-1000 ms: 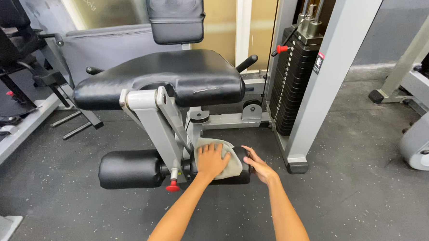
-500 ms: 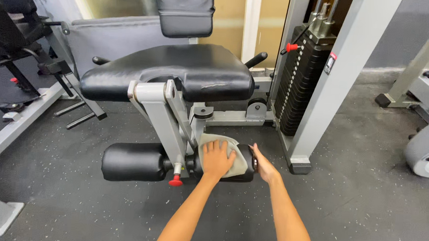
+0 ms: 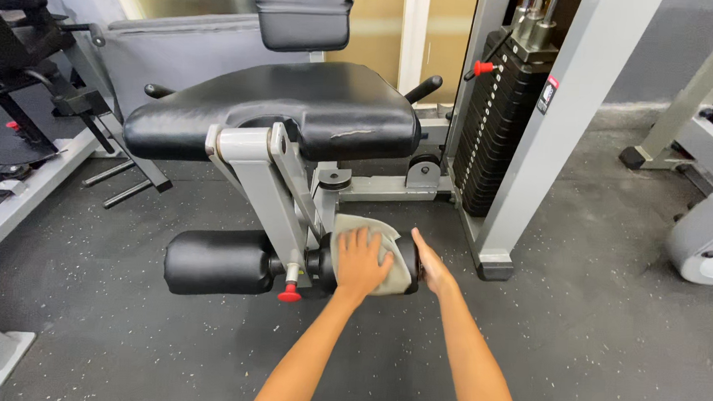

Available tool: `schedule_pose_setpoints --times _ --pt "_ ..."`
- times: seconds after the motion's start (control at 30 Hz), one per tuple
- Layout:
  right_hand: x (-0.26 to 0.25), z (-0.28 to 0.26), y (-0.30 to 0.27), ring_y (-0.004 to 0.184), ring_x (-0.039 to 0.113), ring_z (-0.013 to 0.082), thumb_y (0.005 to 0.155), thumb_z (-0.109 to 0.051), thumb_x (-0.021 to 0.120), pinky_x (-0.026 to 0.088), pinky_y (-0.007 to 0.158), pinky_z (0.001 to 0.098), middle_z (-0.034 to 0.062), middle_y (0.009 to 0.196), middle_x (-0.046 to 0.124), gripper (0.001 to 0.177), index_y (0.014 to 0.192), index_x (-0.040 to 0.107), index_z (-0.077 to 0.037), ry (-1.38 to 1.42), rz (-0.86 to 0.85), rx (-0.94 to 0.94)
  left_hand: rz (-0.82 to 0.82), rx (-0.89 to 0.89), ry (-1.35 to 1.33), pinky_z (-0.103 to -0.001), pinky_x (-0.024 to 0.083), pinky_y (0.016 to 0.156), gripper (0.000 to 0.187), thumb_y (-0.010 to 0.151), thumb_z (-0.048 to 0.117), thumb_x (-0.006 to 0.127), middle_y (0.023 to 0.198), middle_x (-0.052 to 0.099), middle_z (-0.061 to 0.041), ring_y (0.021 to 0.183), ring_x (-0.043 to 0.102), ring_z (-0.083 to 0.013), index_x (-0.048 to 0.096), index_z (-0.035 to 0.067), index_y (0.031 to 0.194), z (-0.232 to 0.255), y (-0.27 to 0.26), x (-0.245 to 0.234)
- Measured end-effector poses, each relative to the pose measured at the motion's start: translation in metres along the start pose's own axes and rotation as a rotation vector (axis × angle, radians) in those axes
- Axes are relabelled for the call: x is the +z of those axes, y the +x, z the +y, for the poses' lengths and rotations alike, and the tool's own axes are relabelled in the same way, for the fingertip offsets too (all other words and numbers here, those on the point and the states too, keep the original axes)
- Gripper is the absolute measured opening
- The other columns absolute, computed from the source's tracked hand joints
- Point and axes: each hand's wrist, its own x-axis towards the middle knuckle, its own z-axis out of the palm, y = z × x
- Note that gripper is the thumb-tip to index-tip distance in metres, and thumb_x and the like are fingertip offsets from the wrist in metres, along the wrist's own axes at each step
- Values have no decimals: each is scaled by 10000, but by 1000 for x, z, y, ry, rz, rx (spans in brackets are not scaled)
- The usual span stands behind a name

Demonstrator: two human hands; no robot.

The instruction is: The person wipes down various parts of a leg-extension machine and a cable weight machine using a cloth.

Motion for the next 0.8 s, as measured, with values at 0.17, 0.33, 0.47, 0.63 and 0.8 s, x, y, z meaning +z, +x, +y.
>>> schedule_pose_setpoints --times 0.17,0.33,0.47,0.63,0.8 --pt "-46 42 61 1495 210 440 870 -485 696 256 1191 593 209 1655 232 813 1580 408 -214 24 -106 -157 -29 55 -31 -555 395 1045 508 909 547 587 1165 623 -164 1159 601 -349 642 132 1198 6 4 28" --pt "-23 14 13 1564 59 445 970 -693 450 197 1228 596 148 1734 58 757 1607 367 -292 96 -155 -184 -27 -19 -28 -529 424 998 475 913 575 588 1090 652 -140 1086 637 -327 673 159 1126 13 7 48" --pt "-10 1 14 1517 279 416 820 -732 693 305 1189 584 250 1677 178 1059 1604 348 -109 22 59 8 -42 -24 -35 -531 407 1022 483 915 573 586 1126 665 -151 1122 630 -326 686 161 1145 10 10 33" --pt "-56 55 63 1555 -113 461 963 -270 583 57 1233 630 239 1716 3 704 1619 329 -284 30 -260 -349 -25 -15 -40 -514 400 1038 472 903 557 608 1115 678 -143 1112 636 -311 712 155 1127 11 8 20" --pt "-7 -4 -1 1489 343 430 789 -783 678 298 1182 614 274 1636 287 1140 1595 337 -52 124 18 4 -28 -28 -59 -512 391 1061 475 914 542 601 1135 676 -147 1134 625 -308 709 141 1145 14 9 11"
